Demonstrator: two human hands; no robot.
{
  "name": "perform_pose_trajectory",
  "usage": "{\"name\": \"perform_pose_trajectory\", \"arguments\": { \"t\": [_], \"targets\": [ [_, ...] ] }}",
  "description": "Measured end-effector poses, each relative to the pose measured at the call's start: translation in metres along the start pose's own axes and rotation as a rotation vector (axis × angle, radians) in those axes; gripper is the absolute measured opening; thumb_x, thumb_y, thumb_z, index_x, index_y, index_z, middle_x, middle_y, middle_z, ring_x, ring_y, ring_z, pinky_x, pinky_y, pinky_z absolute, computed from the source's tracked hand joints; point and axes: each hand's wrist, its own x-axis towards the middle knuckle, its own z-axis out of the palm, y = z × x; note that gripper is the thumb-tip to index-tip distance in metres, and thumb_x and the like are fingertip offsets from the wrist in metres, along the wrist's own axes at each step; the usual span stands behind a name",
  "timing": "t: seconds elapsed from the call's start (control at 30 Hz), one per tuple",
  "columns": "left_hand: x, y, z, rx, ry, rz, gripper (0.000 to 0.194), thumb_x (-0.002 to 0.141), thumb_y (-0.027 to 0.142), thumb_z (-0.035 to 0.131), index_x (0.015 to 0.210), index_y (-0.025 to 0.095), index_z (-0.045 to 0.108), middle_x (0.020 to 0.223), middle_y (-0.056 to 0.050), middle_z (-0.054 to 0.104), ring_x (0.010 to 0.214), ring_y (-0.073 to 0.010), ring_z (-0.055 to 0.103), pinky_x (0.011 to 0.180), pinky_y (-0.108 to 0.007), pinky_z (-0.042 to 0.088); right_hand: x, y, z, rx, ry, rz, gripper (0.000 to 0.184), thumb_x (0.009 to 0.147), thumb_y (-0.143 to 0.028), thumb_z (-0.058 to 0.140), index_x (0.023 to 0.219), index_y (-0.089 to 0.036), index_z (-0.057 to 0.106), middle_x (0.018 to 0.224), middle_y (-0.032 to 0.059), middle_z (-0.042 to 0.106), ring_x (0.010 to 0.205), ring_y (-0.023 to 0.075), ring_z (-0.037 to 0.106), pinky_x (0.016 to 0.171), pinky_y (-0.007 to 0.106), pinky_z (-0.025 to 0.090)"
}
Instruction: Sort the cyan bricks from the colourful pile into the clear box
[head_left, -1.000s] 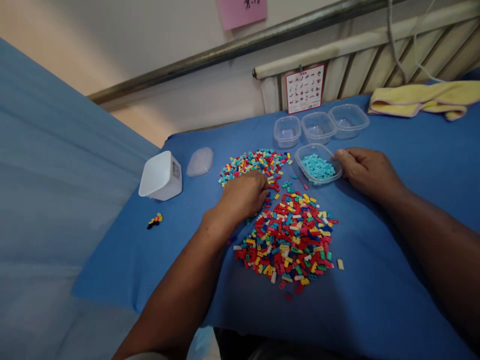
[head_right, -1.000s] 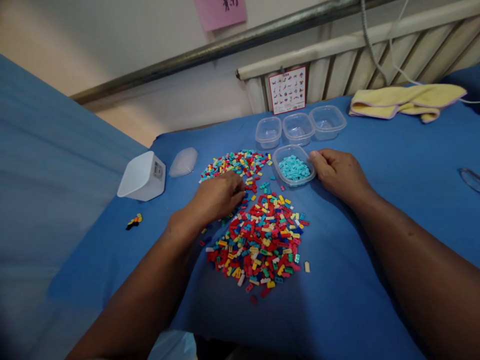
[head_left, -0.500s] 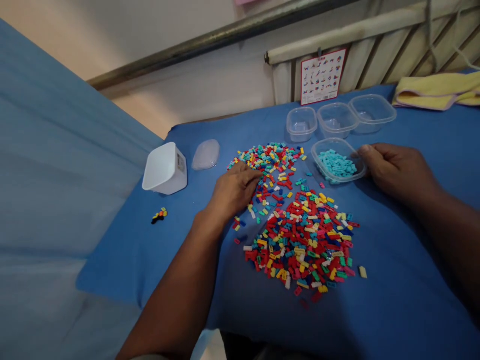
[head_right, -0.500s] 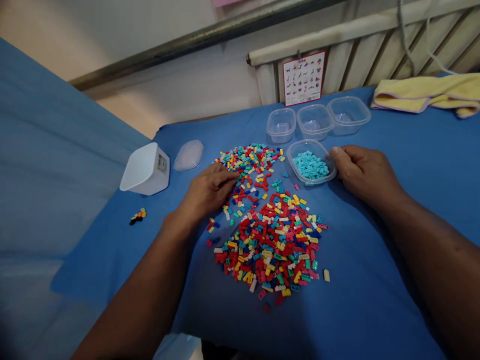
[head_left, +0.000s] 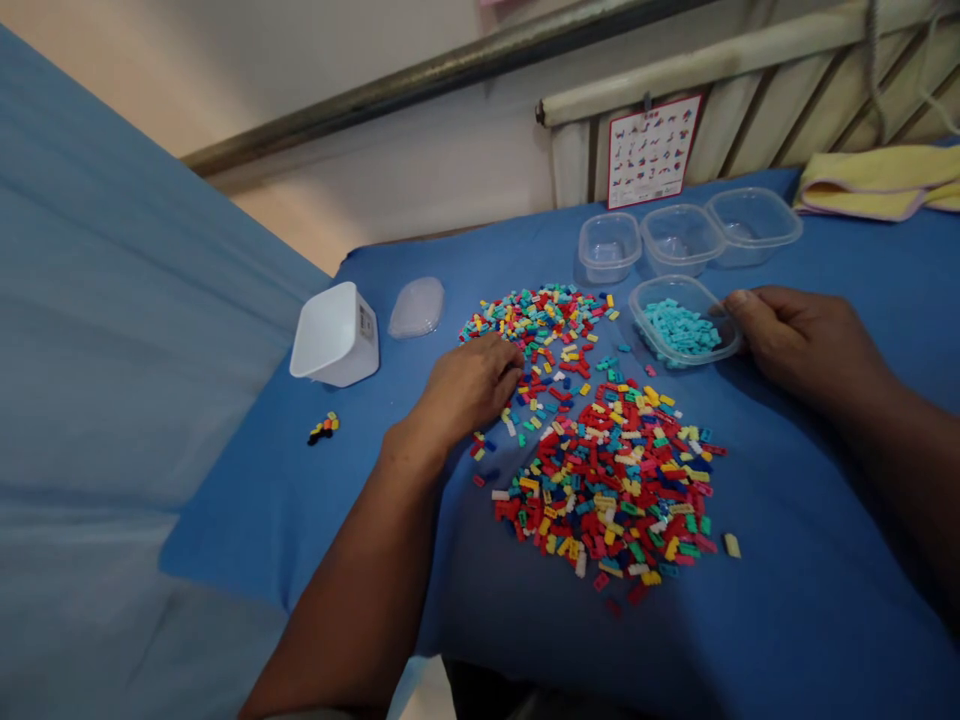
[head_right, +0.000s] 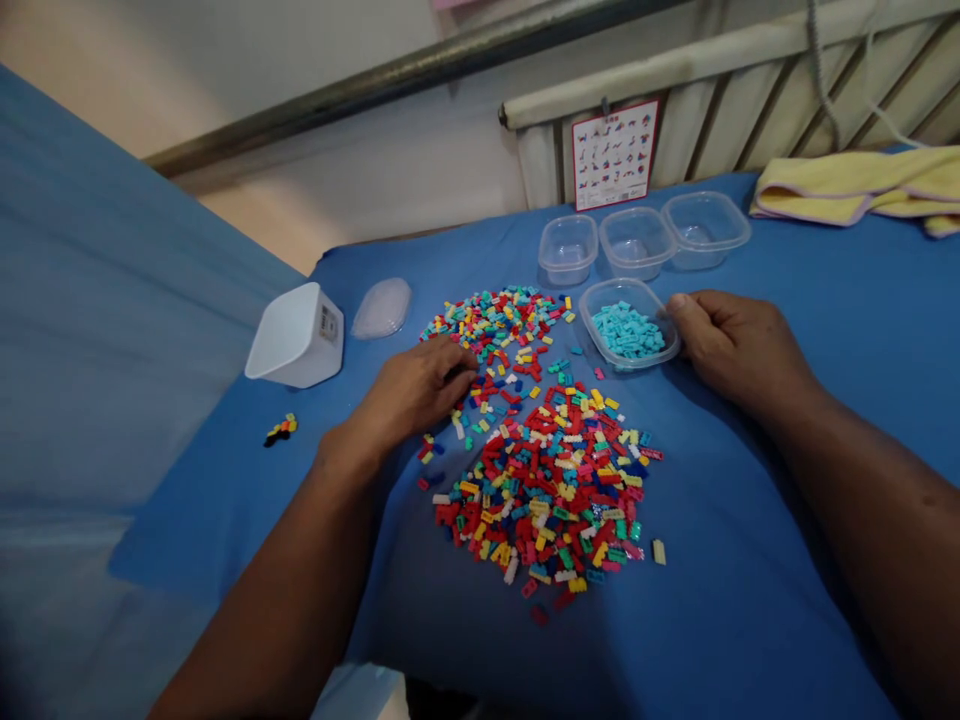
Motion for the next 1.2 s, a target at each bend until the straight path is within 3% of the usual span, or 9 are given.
{"name": "perform_pose_trajectory", "arguments": {
  "t": [0.2, 0.37, 0.57, 0.7, 0.77, 0.83, 1.0, 1.1, 1.2],
  "targets": [
    [-0.003, 0.004, -0.004, -0.159, 0.07, -0.069, 0.017, 0.107, 0.033, 0.063, 0.11, 0.02, 0.074, 0.111, -0.008, 0.075, 0.099, -0.023, 0.069, 0.086, -0.037, 0.047, 0.002, -0.004, -0.001, 0.044, -0.016, 0.003, 0.041, 0.103, -0.048, 0.058, 0.071, -0.023, 0.065, 0.07, 0.0037, 0.069, 0.072, 0.0216, 0.062, 0.071, 0.036, 0.043],
    [0.007, 0.028, -0.005, -0.431, 0.048, -0.036, 0.019, 0.105, 0.038, 0.067, 0.104, 0.021, 0.075, 0.101, -0.004, 0.075, 0.088, -0.0181, 0.065, 0.08, -0.033, 0.046, 0.005, -0.007, -0.002, 0.063, -0.044, -0.048, 0.046, 0.106, -0.05, 0.056, 0.068, -0.025, 0.061, 0.065, 0.002, 0.062, 0.069, 0.0208, 0.058, 0.07, 0.036, 0.041],
    [0.056, 0.081, -0.015, -0.519, 0.076, 0.138, 0.016, 0.104, 0.033, 0.069, 0.104, 0.018, 0.075, 0.089, -0.002, 0.072, 0.081, -0.0156, 0.062, 0.076, -0.03, 0.044, 0.006, -0.004, -0.002, 0.056, -0.045, -0.067, 0.046, 0.107, -0.05, 0.054, 0.067, -0.028, 0.058, 0.065, 0.0017, 0.062, 0.067, 0.0221, 0.058, 0.068, 0.037, 0.041],
    [0.095, 0.101, -0.014, -0.67, 0.165, 0.243, 0.029, 0.105, 0.036, 0.072, 0.125, 0.015, 0.076, 0.108, -0.006, 0.078, 0.092, -0.0164, 0.068, 0.083, -0.029, 0.05, 0.006, -0.003, -0.002, 0.066, -0.038, -0.073, 0.046, 0.106, -0.05, 0.055, 0.067, -0.027, 0.06, 0.065, 0.0018, 0.062, 0.066, 0.0212, 0.058, 0.068, 0.036, 0.04],
    [0.102, 0.096, -0.014, -0.699, 0.232, 0.248, 0.036, 0.104, 0.036, 0.073, 0.132, 0.014, 0.075, 0.114, -0.007, 0.079, 0.093, -0.0161, 0.069, 0.083, -0.029, 0.052, 0.006, -0.003, -0.002, 0.073, -0.047, -0.07, 0.047, 0.107, -0.052, 0.055, 0.068, -0.026, 0.061, 0.065, 0.002, 0.063, 0.067, 0.0203, 0.057, 0.068, 0.035, 0.039],
    [0.096, 0.081, -0.018, -0.689, 0.283, 0.199, 0.032, 0.103, 0.036, 0.072, 0.126, 0.014, 0.078, 0.111, -0.006, 0.08, 0.092, -0.0161, 0.069, 0.084, -0.029, 0.052, 0.005, -0.002, -0.002, 0.078, -0.052, -0.066, 0.048, 0.107, -0.053, 0.056, 0.069, -0.024, 0.063, 0.065, 0.002, 0.063, 0.067, 0.0196, 0.058, 0.068, 0.035, 0.039],
    [0.045, 0.021, -0.031, -0.627, 0.29, -0.07, 0.026, 0.099, 0.038, 0.072, 0.105, 0.015, 0.081, 0.092, -0.004, 0.078, 0.079, -0.0149, 0.065, 0.075, -0.028, 0.049, 0.004, -0.003, -0.003, 0.059, -0.047, -0.051, 0.047, 0.106, -0.051, 0.056, 0.067, -0.023, 0.061, 0.061, 0.0008, 0.059, 0.064, 0.018, 0.054, 0.066, 0.035, 0.036],
    [0.015, -0.008, -0.023, -0.634, 0.274, -0.213, 0.03, 0.095, 0.042, 0.074, 0.104, 0.015, 0.081, 0.089, -0.004, 0.077, 0.076, -0.0154, 0.063, 0.069, -0.028, 0.046, 0.003, -0.004, -0.003, 0.052, -0.045, -0.044, 0.044, 0.104, -0.05, 0.056, 0.07, -0.023, 0.064, 0.063, 0.001, 0.062, 0.066, 0.0186, 0.057, 0.067, 0.034, 0.039],
    [-0.003, -0.022, -0.007, -0.599, 0.274, -0.264, 0.029, 0.096, 0.043, 0.073, 0.103, 0.016, 0.08, 0.088, -0.004, 0.076, 0.076, -0.0169, 0.064, 0.068, -0.03, 0.047, 0.002, -0.003, -0.001, 0.028, -0.024, -0.011, 0.042, 0.102, -0.052, 0.056, 0.074, -0.023, 0.068, 0.068, 0.0023, 0.069, 0.071, 0.0203, 0.062, 0.068, 0.034, 0.042]
  ]
}}
